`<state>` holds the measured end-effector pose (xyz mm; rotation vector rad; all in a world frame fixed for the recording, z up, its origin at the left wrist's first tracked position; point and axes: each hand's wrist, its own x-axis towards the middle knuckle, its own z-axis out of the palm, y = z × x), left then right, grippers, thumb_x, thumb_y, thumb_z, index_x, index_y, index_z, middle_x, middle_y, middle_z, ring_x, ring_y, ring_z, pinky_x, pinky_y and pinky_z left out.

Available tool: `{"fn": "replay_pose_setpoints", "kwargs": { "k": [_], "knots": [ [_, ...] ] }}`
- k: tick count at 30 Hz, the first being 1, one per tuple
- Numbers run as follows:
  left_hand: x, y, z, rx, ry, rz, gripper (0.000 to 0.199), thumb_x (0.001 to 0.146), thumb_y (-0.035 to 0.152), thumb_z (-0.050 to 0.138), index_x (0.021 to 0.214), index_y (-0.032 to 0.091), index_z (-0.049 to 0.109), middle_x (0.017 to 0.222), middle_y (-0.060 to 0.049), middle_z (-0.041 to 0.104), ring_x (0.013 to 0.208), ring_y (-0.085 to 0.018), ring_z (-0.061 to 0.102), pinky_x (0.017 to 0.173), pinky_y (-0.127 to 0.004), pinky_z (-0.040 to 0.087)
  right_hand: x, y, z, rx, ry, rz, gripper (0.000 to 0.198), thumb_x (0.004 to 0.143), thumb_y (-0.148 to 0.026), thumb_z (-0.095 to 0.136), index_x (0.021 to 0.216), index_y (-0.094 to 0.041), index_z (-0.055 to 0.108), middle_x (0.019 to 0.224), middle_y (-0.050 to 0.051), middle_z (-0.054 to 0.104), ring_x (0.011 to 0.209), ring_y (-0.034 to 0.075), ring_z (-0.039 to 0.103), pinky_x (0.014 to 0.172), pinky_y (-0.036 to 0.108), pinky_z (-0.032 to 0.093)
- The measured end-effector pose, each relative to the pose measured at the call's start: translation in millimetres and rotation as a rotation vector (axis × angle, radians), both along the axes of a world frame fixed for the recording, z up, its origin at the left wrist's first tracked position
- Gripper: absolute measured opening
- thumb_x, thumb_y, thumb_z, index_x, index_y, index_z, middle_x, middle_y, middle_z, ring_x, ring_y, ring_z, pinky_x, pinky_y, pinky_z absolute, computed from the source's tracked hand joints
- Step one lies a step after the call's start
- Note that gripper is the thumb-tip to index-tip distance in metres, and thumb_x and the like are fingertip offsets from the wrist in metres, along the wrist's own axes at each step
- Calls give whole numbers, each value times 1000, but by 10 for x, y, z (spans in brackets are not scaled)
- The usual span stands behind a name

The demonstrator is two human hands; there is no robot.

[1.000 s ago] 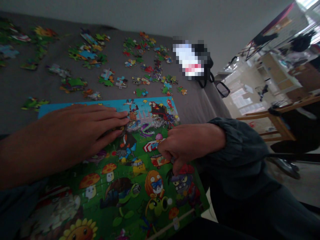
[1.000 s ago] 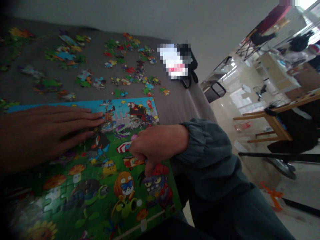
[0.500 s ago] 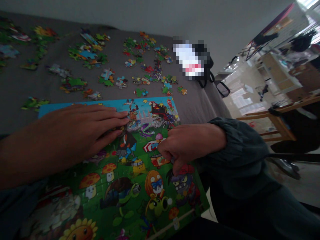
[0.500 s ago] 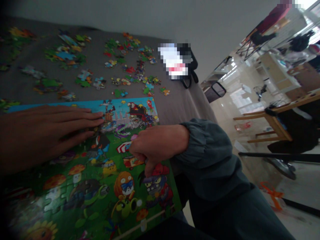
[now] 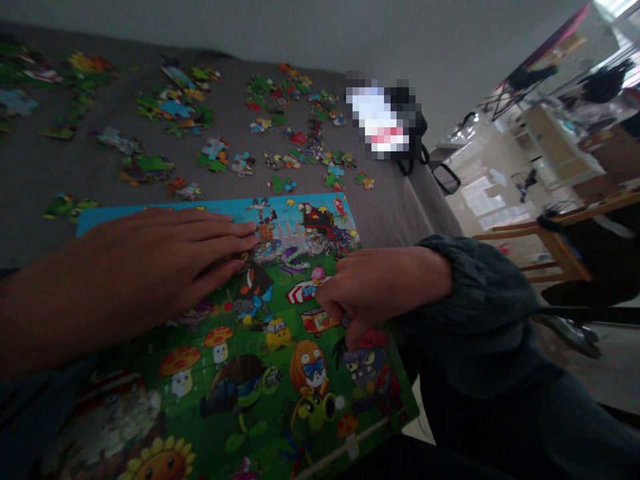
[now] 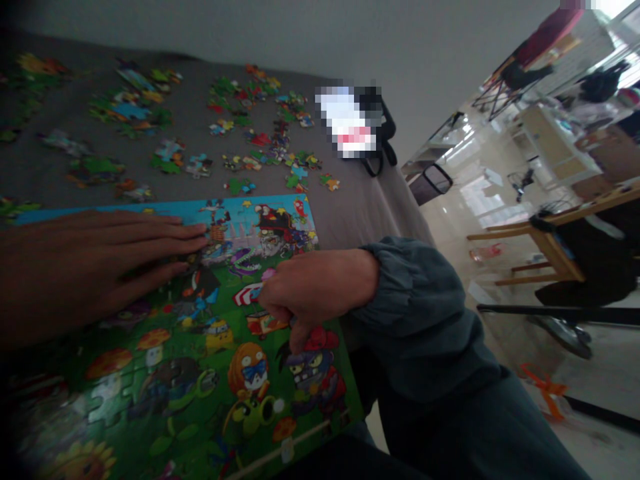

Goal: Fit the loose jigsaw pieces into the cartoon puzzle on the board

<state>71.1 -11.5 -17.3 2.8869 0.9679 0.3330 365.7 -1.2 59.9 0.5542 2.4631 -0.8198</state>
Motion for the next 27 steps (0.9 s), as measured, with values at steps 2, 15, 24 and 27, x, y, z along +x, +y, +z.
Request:
{"fn": "replay_pose_setpoints", "kwargs": {
  "k": [2, 15, 24, 27],
  "knots": [
    [-3, 2, 2, -3, 4, -9, 49, 105, 45, 26, 142, 31, 56, 141, 2, 63, 129, -23, 58, 109, -45, 44, 4, 0, 1, 7, -8, 20, 26, 74, -44, 83, 87, -25, 72, 67, -11, 58, 64, 7, 56, 58, 25, 35],
    [-4, -12, 19, -41, 1, 23, 49, 103, 46, 29, 141, 32, 57, 141, 2, 63, 129, -24, 58, 111, -48, 44, 1, 21, 9, -41, -76, 68, 23, 83, -39, 79, 94, -21, 69, 75, -4, 64, 68, 11, 57, 60, 28, 35],
    [6, -23, 0, -114, 40, 94, 55, 98, 56, 24, 141, 40, 54, 150, 13, 55, 137, -18, 53, 122, -39, 34, 15, -9, 22, -20, -31, 0, 19, 78, -36, 82, 87, -24, 70, 71, -9, 60, 66, 8, 56, 60, 26, 34],
    [6, -26, 8, -108, 50, 92, 56, 97, 56, 23, 141, 39, 53, 149, 14, 56, 138, -15, 52, 123, -37, 32, 10, -4, 25, -18, -61, 17, 20, 81, -38, 81, 91, -24, 70, 73, -8, 62, 67, 9, 56, 61, 26, 35]
  ]
}}
